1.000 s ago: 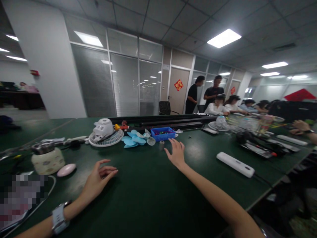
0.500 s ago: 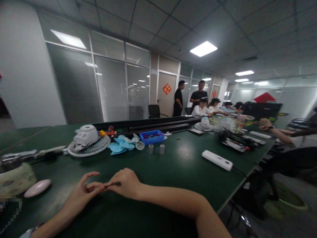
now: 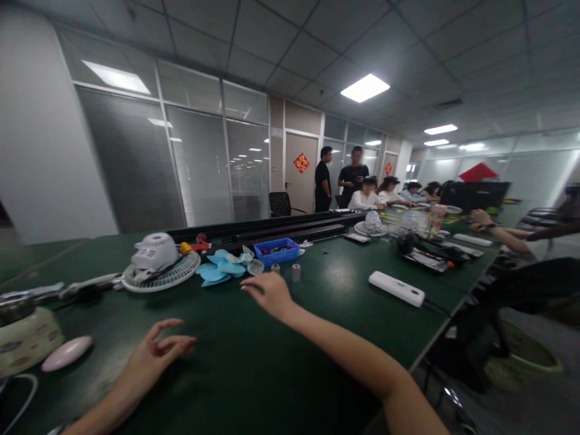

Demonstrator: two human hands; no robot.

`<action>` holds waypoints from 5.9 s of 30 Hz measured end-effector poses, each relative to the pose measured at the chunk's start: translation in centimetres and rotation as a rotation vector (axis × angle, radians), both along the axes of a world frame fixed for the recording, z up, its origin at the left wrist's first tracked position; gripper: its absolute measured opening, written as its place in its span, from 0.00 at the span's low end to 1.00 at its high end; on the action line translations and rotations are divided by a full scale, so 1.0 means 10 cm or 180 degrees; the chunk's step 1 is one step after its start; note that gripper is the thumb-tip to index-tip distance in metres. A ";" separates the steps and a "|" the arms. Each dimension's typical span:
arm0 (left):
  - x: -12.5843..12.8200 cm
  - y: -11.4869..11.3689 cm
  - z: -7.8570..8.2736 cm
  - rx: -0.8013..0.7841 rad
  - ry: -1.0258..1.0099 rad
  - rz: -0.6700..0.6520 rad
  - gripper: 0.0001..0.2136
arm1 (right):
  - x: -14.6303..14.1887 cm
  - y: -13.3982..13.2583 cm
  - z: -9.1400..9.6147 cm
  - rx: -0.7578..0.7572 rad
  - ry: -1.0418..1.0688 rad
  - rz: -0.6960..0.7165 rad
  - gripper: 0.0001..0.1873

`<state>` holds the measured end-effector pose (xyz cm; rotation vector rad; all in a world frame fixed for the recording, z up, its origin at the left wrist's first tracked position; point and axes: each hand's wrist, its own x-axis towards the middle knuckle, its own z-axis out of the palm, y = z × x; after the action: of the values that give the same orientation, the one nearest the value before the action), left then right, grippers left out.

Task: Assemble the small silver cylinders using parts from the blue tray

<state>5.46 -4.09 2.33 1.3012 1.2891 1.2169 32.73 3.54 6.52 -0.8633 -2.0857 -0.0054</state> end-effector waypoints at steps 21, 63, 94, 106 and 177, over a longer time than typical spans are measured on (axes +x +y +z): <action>0.01 0.00 0.01 0.0097 0.0231 -0.0061 0.34 | 1.20 1.01 -0.03 -0.0988 -0.0453 -0.1857 0.10; -0.02 0.04 -0.11 0.0342 0.0526 -0.0122 0.30 | 0.44 0.94 -0.32 -0.0094 -0.0787 -0.1517 0.16; 0.15 -0.20 0.17 0.1189 0.1473 0.0177 0.12 | -0.70 -0.44 -0.51 -0.1166 -0.0332 0.0706 0.25; 0.15 -0.23 0.21 0.1608 0.1568 0.0443 0.12 | -0.70 -0.47 -0.48 -0.1149 -0.0217 0.0621 0.30; -0.20 -0.15 -0.11 0.0545 0.2444 0.0442 0.13 | -0.93 -0.25 -0.35 -0.0205 -0.1323 0.0730 0.11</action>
<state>3.42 -5.57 1.19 1.9367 1.8585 0.9543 23.39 1.02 3.03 -0.6981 -2.5783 0.0053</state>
